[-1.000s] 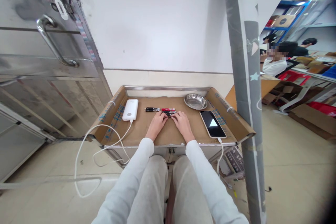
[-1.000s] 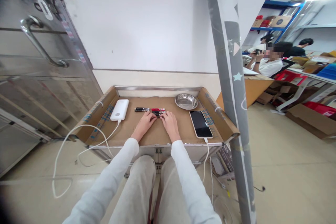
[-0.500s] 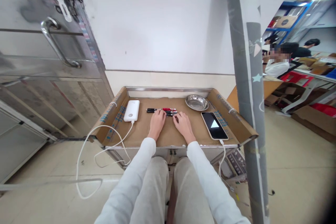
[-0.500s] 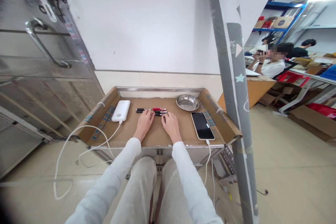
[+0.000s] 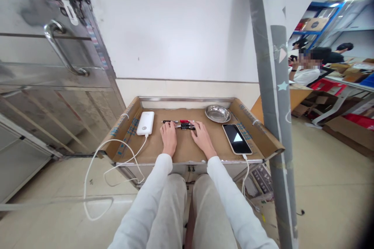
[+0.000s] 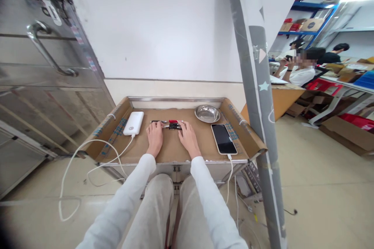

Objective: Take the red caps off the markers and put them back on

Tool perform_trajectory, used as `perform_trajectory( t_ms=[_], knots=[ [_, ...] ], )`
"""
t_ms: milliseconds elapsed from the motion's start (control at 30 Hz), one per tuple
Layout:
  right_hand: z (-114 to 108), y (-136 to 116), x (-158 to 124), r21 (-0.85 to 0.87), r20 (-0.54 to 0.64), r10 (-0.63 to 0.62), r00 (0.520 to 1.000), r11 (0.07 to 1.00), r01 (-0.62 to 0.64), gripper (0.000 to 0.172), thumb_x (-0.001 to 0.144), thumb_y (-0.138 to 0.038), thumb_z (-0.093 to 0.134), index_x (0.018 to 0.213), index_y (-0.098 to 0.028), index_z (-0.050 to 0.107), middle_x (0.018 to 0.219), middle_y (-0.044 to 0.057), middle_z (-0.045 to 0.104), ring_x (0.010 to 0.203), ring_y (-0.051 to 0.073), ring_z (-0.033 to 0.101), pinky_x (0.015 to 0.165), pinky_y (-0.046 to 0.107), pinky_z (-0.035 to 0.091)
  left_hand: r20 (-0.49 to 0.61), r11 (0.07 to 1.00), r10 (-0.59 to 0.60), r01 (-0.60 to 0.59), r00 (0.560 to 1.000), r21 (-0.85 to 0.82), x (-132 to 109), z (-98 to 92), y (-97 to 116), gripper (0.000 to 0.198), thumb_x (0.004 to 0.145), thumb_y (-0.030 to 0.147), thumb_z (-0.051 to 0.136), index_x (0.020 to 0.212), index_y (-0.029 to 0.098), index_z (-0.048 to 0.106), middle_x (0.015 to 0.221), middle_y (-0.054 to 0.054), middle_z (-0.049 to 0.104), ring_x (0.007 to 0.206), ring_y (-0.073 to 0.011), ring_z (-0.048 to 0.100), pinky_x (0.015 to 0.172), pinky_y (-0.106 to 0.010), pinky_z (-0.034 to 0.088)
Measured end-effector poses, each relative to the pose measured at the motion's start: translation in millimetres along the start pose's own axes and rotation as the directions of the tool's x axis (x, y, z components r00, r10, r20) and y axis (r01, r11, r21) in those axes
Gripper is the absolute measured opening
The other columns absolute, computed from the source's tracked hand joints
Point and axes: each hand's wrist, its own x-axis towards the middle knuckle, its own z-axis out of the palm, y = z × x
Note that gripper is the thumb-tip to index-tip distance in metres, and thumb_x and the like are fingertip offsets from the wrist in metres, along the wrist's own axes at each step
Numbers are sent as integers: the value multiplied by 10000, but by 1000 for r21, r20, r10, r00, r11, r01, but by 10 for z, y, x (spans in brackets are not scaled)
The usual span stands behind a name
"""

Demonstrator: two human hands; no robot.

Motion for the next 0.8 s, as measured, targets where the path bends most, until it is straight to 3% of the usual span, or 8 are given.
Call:
perform_trajectory(
  t_ms=[133,333,400,467,533,700,800],
  knots=[
    [-4,-15,-2,21,41,-19,999,1000,18,475,854,-179,440,1325,-238,419,1258,109,471,1137,235,469,979,416,400,-33,986,1,-7,999,-164,-23,35,-34,213,922,240,367,949,151,559,917,-135,576,919,-273,520,867,-441,380],
    [-42,-51,8,59,19,2,1000,998,-3,440,876,-186,411,1312,-228,446,1222,111,497,1125,232,476,992,416,395,-50,980,1,-12,999,-200,-8,14,-7,200,924,295,409,938,159,554,918,-113,576,911,-242,542,842,-395,420],
    [-77,-75,16,99,13,-17,1000,995,16,462,885,-191,402,1344,-241,410,1244,102,491,1146,221,469,1007,404,383,10,941,136,-125,991,-314,-2,-35,28,189,928,298,411,985,180,547,979,-89,567,906,-206,563,834,-352,442],
    [-102,-89,19,152,23,-61,998,987,56,470,885,-184,405,1348,-261,406,1264,81,491,1176,205,456,1023,387,371,54,842,327,-265,943,-470,-1,-86,65,176,926,309,428,1019,204,533,1034,-60,553,922,-170,578,839,-307,458],
    [-106,-85,15,206,34,-87,996,975,78,440,877,-165,408,1304,-261,459,1251,68,513,1184,194,459,1026,370,373,38,743,433,-332,901,-582,-4,-120,94,167,913,320,460,1026,211,520,1045,-44,546,952,-151,580,864,-289,463],
    [-54,-35,4,337,93,-74,993,941,38,394,895,-150,370,1242,-257,524,1202,61,581,1137,170,525,994,346,413,-99,664,349,-321,932,-675,-12,-120,106,220,867,345,545,1018,197,483,995,-48,555,944,-149,583,860,-299,491],
    [-14,-3,8,367,96,-56,994,930,17,382,904,-166,381,1249,-243,526,1203,76,599,1122,173,548,982,353,425,-94,643,337,-303,937,-703,-24,-117,103,234,879,350,523,1055,205,470,1014,-54,564,892,-137,602,834,-300,512]
  ],
)
